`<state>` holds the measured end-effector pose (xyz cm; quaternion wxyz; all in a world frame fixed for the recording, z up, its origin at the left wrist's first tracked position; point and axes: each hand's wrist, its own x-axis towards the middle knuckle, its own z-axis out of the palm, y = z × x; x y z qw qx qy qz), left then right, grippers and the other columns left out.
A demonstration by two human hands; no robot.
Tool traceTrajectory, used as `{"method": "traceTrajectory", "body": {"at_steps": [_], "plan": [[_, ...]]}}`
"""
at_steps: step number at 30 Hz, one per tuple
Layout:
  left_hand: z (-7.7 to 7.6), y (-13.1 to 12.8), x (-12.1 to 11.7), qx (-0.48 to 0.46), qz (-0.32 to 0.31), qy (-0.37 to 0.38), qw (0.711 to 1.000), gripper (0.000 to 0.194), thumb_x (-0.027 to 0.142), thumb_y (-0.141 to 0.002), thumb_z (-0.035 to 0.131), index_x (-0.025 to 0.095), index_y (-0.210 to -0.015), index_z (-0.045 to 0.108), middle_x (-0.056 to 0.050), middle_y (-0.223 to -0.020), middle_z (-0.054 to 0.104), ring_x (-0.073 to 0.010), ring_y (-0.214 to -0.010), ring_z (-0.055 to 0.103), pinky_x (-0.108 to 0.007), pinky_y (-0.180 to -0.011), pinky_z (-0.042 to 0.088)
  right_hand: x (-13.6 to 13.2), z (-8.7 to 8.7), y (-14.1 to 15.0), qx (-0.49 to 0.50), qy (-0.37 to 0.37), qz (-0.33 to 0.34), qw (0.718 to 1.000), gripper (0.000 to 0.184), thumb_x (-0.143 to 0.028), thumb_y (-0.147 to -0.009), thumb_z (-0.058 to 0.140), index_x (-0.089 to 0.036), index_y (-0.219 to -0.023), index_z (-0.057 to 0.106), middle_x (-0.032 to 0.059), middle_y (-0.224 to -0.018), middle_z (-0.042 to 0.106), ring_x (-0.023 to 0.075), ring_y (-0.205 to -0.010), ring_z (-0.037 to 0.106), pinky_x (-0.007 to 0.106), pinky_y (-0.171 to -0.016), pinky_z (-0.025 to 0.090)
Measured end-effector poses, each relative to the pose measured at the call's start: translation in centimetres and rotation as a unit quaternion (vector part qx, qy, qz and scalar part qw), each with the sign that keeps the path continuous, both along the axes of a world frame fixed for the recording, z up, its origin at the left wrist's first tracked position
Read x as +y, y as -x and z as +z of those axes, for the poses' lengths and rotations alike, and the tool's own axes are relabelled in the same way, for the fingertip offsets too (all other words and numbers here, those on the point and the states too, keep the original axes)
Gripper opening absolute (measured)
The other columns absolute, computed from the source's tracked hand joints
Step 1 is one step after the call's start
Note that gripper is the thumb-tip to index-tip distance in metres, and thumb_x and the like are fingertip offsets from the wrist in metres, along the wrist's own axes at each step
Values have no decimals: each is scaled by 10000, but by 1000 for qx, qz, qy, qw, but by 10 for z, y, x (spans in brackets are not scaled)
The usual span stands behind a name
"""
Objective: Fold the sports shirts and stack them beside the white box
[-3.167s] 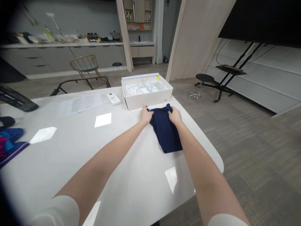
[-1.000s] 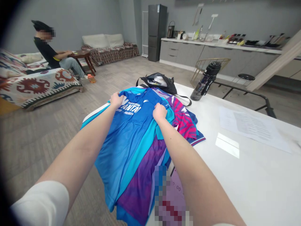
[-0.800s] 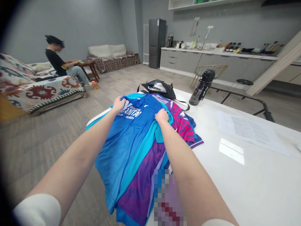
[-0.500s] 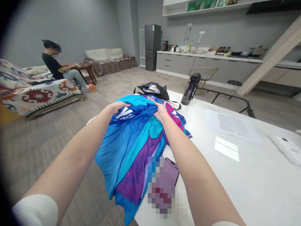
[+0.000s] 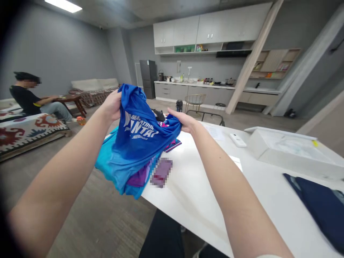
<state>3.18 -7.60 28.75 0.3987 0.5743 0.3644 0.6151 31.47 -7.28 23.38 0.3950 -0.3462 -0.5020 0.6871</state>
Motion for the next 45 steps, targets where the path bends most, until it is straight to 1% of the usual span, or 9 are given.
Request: {"method": "traceTrajectory", "body": {"at_steps": [5,10,16,19,25,30,36,40,45], "plan": [[72,-77,-80,37,-53,-128,990,125,163,-964,574,126,-1078,610,39,-883,693,-274,-1138,670,-509,-946,560,-98,61,-113,-246,-98,-42,963,420,-154,-636,922,-176,-1011,733,40,-841,759,230,-815,731,345,-747,639],[122,-125,-124,15,-19,-251,968,164,100,-990,441,143,-1039,591,98,-876,680,-278,-1249,600,-538,-980,515,-179,107,-203,-314,-176,-275,891,221,-314,-818,791,-154,-968,770,21,-757,719,234,-839,723,391,-786,622],[131,-161,-152,-6,-151,-191,970,107,249,-907,670,277,-814,623,54,-902,745,-257,-1267,610,-452,-1002,596,-279,142,-256,-345,-214,-200,892,259,-333,-755,869,-158,-928,786,35,-757,711,176,-681,672,312,-649,587],[117,-181,-136,-43,-229,-89,968,130,307,-912,676,238,-806,645,5,-906,751,-263,-1226,639,-462,-1039,582,-289,137,-271,-279,-270,-285,877,293,-310,-807,826,-148,-1045,769,54,-844,727,146,-684,647,287,-639,559],[25,-246,-36,-114,-225,103,962,242,350,-987,558,124,-974,647,-74,-900,756,-225,-987,719,-479,-990,576,-198,47,-321,-275,-315,-416,808,289,-231,-821,727,-153,-1098,761,51,-977,756,162,-812,668,353,-843,552],[-126,-301,63,-116,-197,167,959,245,364,-890,682,168,-1034,650,-55,-905,759,-209,-869,739,-394,-899,594,-103,-93,-363,-362,-250,-507,741,291,-192,-852,577,-163,-1059,779,68,-1094,767,215,-1029,677,387,-1024,477],[-292,-333,135,140,18,262,955,177,346,-873,645,172,-904,641,-91,-895,736,-268,-959,708,-406,-871,562,-36,-253,-390,-498,-94,-502,701,391,-170,-934,408,-161,-1125,749,85,-1199,735,224,-1141,650,361,-1057,454],[-333,-333,164,235,94,234,939,152,313,-840,675,196,-922,624,-125,-1104,697,-324,-1204,599,-468,-1061,430,-17,-293,-394,-609,-42,-458,646,430,-196,-997,341,-221,-1204,717,86,-1265,683,246,-1131,645,375,-1010,472],[-325,-330,162,493,149,94,852,443,389,-906,605,186,-1297,566,-202,-1342,570,-377,-1291,524,-541,-1075,394,-19,-287,-387,-698,7,-397,596,468,-419,-1051,305,-241,-1313,649,159,-1250,611,301,-1044,662,445,-918,502]]}}
